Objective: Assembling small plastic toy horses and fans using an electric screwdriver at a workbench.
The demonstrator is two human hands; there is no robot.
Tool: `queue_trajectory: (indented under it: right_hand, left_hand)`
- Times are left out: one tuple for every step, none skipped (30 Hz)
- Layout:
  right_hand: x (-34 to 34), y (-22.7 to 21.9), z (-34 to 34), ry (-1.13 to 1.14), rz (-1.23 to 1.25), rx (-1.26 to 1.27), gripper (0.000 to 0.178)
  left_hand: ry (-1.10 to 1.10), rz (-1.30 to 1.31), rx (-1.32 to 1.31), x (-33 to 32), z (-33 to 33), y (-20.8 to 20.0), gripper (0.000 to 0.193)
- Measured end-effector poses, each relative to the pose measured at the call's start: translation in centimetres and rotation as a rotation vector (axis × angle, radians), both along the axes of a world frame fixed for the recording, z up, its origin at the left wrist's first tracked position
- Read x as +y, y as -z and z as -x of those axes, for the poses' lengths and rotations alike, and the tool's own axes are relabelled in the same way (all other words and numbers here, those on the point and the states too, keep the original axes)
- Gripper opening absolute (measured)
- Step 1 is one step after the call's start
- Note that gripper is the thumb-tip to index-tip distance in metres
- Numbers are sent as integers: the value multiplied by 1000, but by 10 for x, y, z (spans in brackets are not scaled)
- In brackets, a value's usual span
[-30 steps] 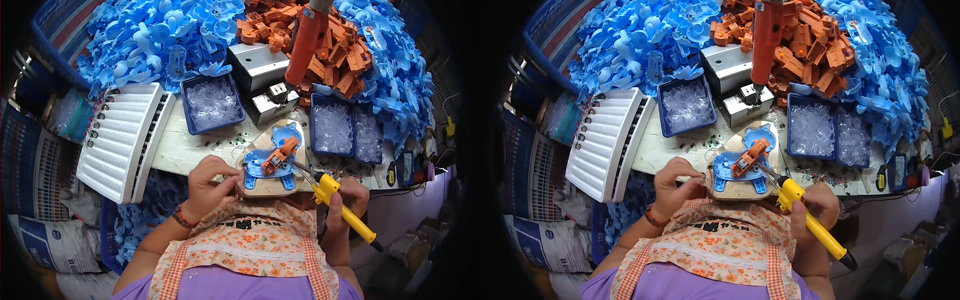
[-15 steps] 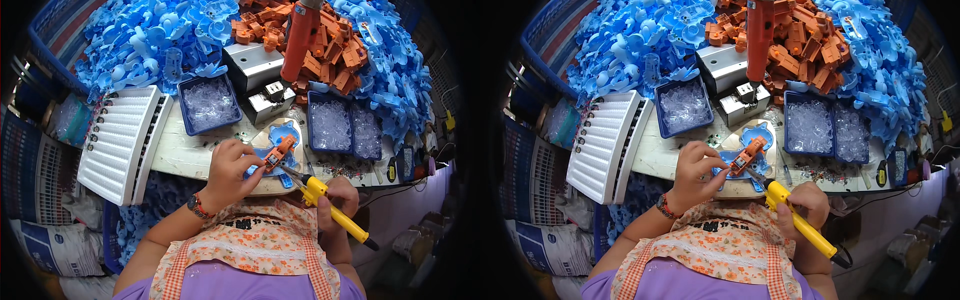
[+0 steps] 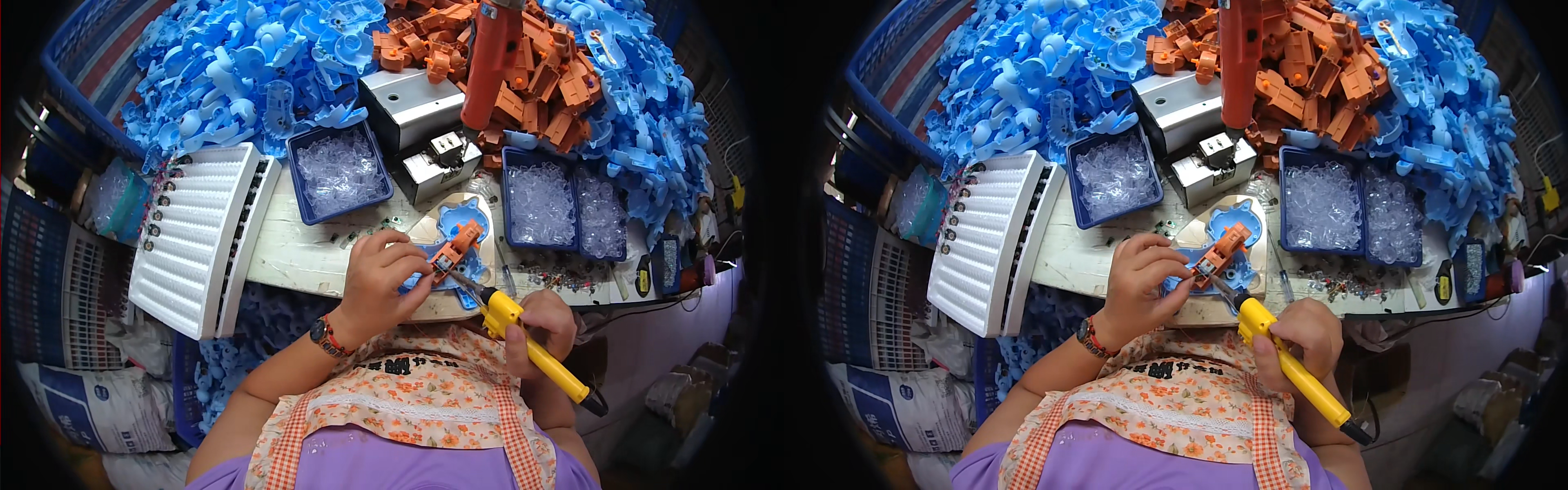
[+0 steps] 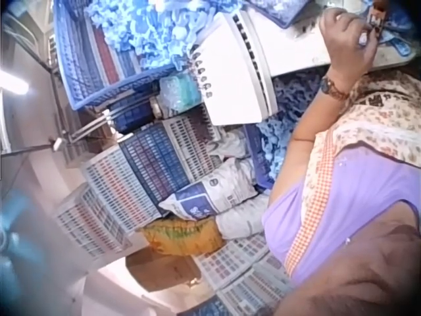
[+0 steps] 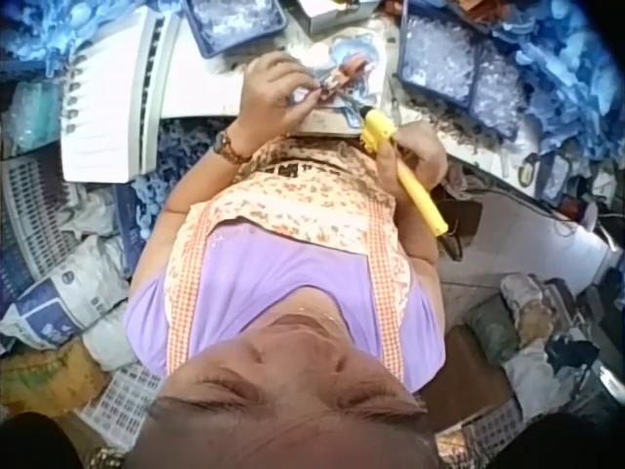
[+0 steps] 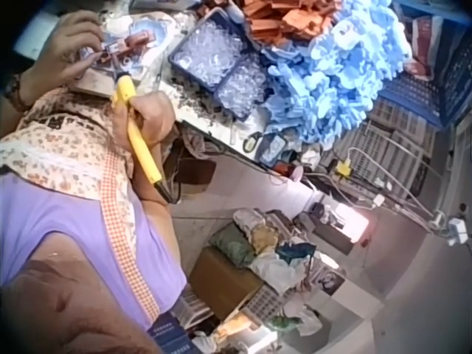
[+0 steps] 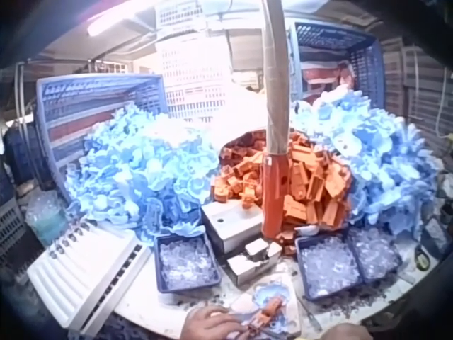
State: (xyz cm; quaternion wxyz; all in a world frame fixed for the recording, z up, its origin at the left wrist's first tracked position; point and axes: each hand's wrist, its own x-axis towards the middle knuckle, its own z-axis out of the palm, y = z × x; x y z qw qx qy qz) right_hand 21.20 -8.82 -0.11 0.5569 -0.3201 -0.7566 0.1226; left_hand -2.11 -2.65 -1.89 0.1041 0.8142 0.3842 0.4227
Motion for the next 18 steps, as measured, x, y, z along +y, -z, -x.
queue_trajectory:
  right_hand:
    - [0, 1, 0, -2, -4, 6, 22]
    - [1, 1, 1, -2, -3, 6, 22]
    - [2, 3, 3, 33, -29, 33, 24]
    - [4, 3, 4, 68, -52, 60, 26]
    - [4, 4, 3, 69, -50, 61, 26]
    - [4, 4, 2, 76, -60, 53, 26]
    - [4, 4, 2, 82, -71, 43, 26]
    - [4, 4, 2, 82, -71, 43, 26]
    - [4, 5, 1, 81, -72, 50, 26]
    - [4, 5, 1, 80, -74, 58, 26]
    - [4, 5, 1, 80, -74, 58, 26]
    - [4, 5, 2, 77, -68, 64, 26]
    - [4, 5, 2, 75, -63, 70, 26]
    - [4, 5, 2, 75, -62, 70, 26]
    - [5, 5, 2, 71, -65, 56, 26]
    - [5, 5, 2, 67, -68, 42, 26]
    - [4, 6, 2, 68, -67, 43, 26]
    - [4, 6, 2, 70, -63, 51, 26]
  left_hand:
    - [1, 1, -1, 0, 0, 0, 12]
    - [1, 1, -1, 0, 0, 0, 12]
    - [2, 2, -1, 0, 0, 0, 12]
    - [5, 2, 2, 0, 0, 1, 12]
    - [9, 1, 5, 0, 0, 1, 12]
    - [9, 3, 6, 1, 0, 0, 12]
    - [8, -4, 11, 0, 0, -1, 13]
    - [7, -12, 15, 0, 0, -1, 14]
    - [7, -11, 15, 0, 0, 0, 14]
    - [9, -13, 13, 0, 0, 1, 14]
    - [10, -15, 10, 0, -1, 1, 15]
    - [10, -15, 11, 0, -1, 1, 15]
    - [10, -18, 16, 0, -1, 1, 15]
    - [10, -22, 22, 0, -1, 1, 15]
    - [10, -21, 22, 0, -1, 2, 15]
    - [9, -24, 23, 0, -1, 3, 15]
    - [8, -28, 24, 0, -1, 3, 14]
    - [9, -27, 25, 0, -1, 3, 14]
